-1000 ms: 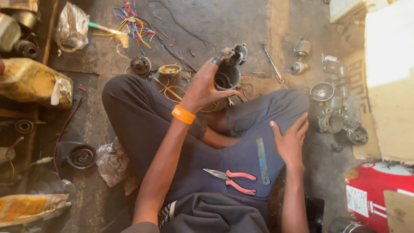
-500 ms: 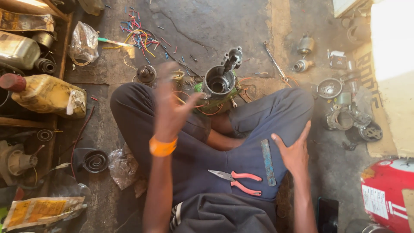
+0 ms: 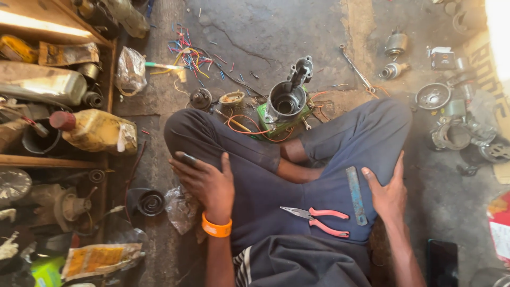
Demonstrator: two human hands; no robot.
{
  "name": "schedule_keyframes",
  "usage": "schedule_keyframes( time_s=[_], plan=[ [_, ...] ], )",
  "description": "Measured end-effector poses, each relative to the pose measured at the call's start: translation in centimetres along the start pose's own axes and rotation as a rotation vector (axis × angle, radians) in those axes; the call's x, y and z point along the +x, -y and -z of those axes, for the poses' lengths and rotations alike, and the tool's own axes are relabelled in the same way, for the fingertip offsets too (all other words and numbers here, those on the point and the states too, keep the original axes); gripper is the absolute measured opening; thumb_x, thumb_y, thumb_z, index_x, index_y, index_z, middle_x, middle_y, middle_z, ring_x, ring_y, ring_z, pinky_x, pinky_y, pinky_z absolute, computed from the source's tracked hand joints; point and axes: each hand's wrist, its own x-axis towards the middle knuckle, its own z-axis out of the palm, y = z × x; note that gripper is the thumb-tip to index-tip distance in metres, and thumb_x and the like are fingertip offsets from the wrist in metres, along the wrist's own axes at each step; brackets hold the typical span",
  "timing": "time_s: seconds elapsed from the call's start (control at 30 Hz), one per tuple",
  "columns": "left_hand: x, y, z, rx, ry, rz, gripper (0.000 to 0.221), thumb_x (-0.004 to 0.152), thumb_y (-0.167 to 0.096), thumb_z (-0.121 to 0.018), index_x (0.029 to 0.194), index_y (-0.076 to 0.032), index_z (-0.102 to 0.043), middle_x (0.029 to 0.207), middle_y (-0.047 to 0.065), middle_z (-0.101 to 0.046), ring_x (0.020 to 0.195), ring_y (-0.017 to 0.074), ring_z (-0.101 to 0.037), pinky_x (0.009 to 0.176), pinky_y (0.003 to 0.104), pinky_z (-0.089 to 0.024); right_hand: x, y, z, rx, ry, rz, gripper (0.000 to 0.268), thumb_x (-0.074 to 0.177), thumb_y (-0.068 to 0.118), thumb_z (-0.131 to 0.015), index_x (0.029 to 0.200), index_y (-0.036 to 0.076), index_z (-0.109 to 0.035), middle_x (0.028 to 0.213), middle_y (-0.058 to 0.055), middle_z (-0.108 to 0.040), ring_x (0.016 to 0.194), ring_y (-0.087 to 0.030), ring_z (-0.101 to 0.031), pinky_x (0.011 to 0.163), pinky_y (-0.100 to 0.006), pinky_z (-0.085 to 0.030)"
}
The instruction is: The person sits on the floor and uses a metal file to smooth the surface of a cylindrical motor part. They rotate the part and file different sections repeatedly.
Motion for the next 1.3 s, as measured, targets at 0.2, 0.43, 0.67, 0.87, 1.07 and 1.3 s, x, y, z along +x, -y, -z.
schedule_keyframes(
  time_s=[0.2,0.43,0.67,0.87,1.07,1.3],
  plan=[
    [-1.5,-3.8,1.6,0.124,0.063,-0.062,0.115,0.090,-0.060,-0.065,0.149,0.021,-0.009,0.150,0.052,-0.001,0.146,0.0640,-0.009,0.119,0.067,-0.016,-1.9,2.2,1.1,0.087,-0.131,0.060,0.072,0.092,0.030,-0.079,0.155,0.006,-0.053,0.097,-0.017,-0.075,0.066,-0.022,-0.066,0.067,-0.036,-0.052],
    [-4.0,-11.2,6.1,-0.739,0.281,-0.132,0.060,0.093,-0.028,-0.069,0.141,0.004,-0.052,0.140,0.032,-0.056,0.112,0.0448,-0.056,0.098,0.046,-0.045,-3.3,-0.1,2.4,-0.035,-0.282,0.294,0.036,0.101,0.027,-0.078,0.125,0.001,-0.074,0.104,-0.026,-0.072,0.096,-0.031,-0.074,0.084,-0.038,-0.055],
    [7.2,-22.0,6.2,-0.905,-0.149,-0.686,0.061,0.098,-0.031,-0.075,0.142,0.005,-0.052,0.131,0.026,-0.066,0.116,0.0414,-0.067,0.100,0.040,-0.053,-3.6,0.0,4.9,-0.186,0.013,0.062,0.054,0.085,0.040,-0.076,0.124,0.003,-0.073,0.114,-0.023,-0.073,0.097,-0.037,-0.074,0.085,-0.041,-0.056],
    [15.6,-26.8,-2.3,-0.372,0.587,-0.570,0.095,0.073,-0.055,-0.084,0.133,0.009,-0.049,0.110,0.028,-0.068,0.102,0.0429,-0.068,0.086,0.046,-0.054,-4.2,0.5,2.3,-0.458,0.006,0.274,0.090,0.083,0.056,-0.071,0.139,-0.010,-0.051,0.139,-0.039,-0.051,0.126,-0.049,-0.054,0.103,-0.047,-0.046],
    [15.9,-21.2,-4.3,-0.929,0.568,-0.295,0.063,0.085,-0.029,-0.074,0.137,0.002,-0.054,0.089,0.019,-0.075,0.076,0.0270,-0.077,0.072,0.039,-0.060,-5.2,-1.6,-0.3,-0.477,-0.046,0.286,0.084,0.090,0.049,-0.065,0.146,-0.010,-0.042,0.148,-0.041,-0.040,0.136,-0.051,-0.043,0.107,-0.055,-0.038],
    [14.4,-12.1,-4.1,-1.953,0.450,0.174,0.046,0.097,-0.010,-0.066,0.138,0.001,-0.048,0.096,0.018,-0.070,0.083,0.0253,-0.074,0.076,0.042,-0.062,-6.1,-2.1,-1.8,-0.335,-0.176,0.334,0.081,0.091,0.045,-0.066,0.149,-0.009,-0.046,0.152,-0.040,-0.040,0.139,-0.052,-0.040,0.112,-0.057,-0.032]
  ],
)
